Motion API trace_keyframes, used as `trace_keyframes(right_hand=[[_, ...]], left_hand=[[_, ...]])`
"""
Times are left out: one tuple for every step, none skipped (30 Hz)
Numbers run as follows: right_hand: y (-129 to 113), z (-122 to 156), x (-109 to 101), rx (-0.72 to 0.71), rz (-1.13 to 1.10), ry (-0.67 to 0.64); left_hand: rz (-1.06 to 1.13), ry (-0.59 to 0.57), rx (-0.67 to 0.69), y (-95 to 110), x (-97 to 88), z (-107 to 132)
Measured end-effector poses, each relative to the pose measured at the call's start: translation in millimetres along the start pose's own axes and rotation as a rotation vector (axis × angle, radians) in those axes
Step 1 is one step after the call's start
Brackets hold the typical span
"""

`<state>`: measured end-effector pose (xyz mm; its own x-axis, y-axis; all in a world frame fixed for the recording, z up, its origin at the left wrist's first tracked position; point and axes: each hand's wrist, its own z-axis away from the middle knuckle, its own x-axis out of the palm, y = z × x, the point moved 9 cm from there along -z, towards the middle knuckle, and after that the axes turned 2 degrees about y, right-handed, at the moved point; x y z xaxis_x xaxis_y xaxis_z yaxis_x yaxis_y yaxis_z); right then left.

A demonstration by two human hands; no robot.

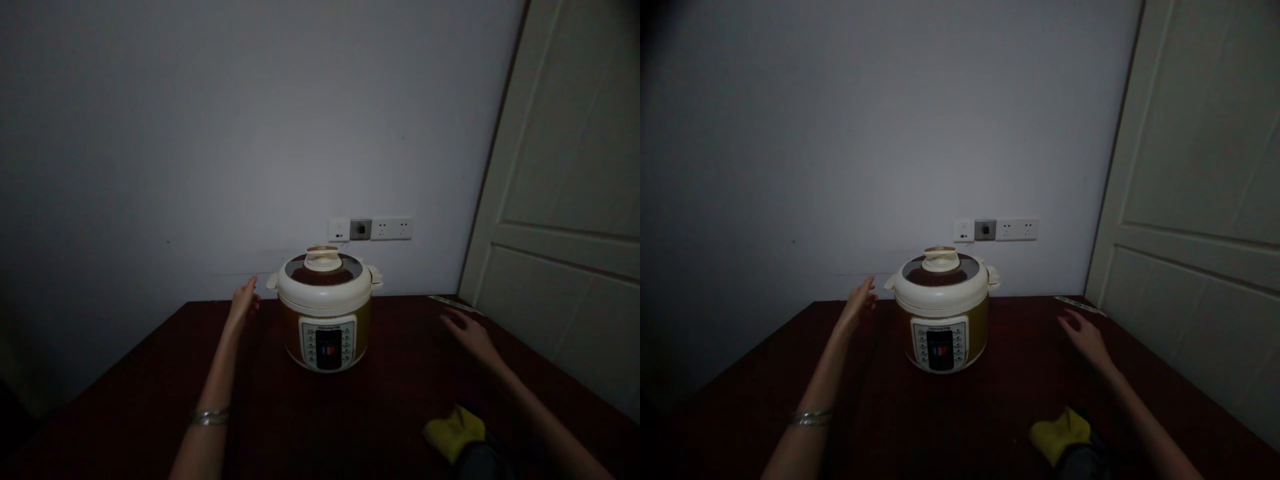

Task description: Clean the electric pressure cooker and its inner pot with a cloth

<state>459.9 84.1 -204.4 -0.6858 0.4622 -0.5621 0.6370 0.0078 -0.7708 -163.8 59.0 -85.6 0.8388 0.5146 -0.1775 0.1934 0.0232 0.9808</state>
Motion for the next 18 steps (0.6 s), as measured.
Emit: trace_keyframes(right_hand=[[-21.9,-3.1,7.6,0.078,-0.135,-0.073],[-45.8,-5.1,16.7,0.149,-0.278,-0.153],[-70.0,-6.0,26.5,0.213,-0.389,-0.237],[-93.6,-5.5,37.2,0.270,-0.479,-0.333],[-116.1,-4.1,47.2,0.312,-0.543,-0.424],[-136.3,-0.7,58.1,0.351,-0.582,-0.532],[-152.8,2.1,66.7,0.379,-0.595,-0.606],[-166.7,4.0,73.7,0.392,-0.597,-0.657],[-179.4,6.3,81.3,0.387,-0.599,-0.711],[-189.9,8.0,88.4,0.368,-0.597,-0.752],[-198.8,9.0,95.0,0.337,-0.595,-0.780],[-205.7,9.3,100.8,0.300,-0.588,-0.793],[-210.1,8.4,105.4,0.265,-0.576,-0.784],[-212.1,6.6,108.4,0.238,-0.561,-0.752],[-212.3,4.1,110.0,0.221,-0.548,-0.705],[-211.2,1.6,110.3,0.215,-0.542,-0.648],[-209.2,-0.2,110.2,0.219,-0.539,-0.595],[-206.8,-1.3,109.7,0.229,-0.542,-0.549]], left_hand=[[-0.036,-0.030,-0.027,2.7,6.8,-3.0],[-0.070,-0.066,-0.049,6.6,13.7,-5.5],[-0.099,-0.113,-0.064,11.3,21.2,-7.4],[-0.117,-0.166,-0.071,16.3,28.8,-8.6],[-0.127,-0.223,-0.069,21.0,36.2,-9.2],[-0.129,-0.278,-0.061,24.9,43.1,-9.2],[-0.129,-0.333,-0.047,27.6,49.8,-8.9],[-0.128,-0.384,-0.026,29.3,56.0,-8.5],[-0.129,-0.426,-0.003,29.6,61.3,-8.3],[-0.129,-0.451,0.020,28.8,65.2,-8.8],[-0.125,-0.464,0.040,27.3,68.0,-9.9],[-0.114,-0.464,0.059,25.8,69.7,-11.6],[-0.102,-0.452,0.072,24.1,70.4,-13.6],[-0.090,-0.431,0.074,22.1,70.1,-15.9],[-0.080,-0.405,0.068,20.1,69.2,-18.0],[-0.073,-0.374,0.056,18.4,67.8,-19.8],[-0.069,-0.335,0.036,16.6,65.5,-21.3],[-0.070,-0.288,0.008,14.9,62.2,-22.3]])
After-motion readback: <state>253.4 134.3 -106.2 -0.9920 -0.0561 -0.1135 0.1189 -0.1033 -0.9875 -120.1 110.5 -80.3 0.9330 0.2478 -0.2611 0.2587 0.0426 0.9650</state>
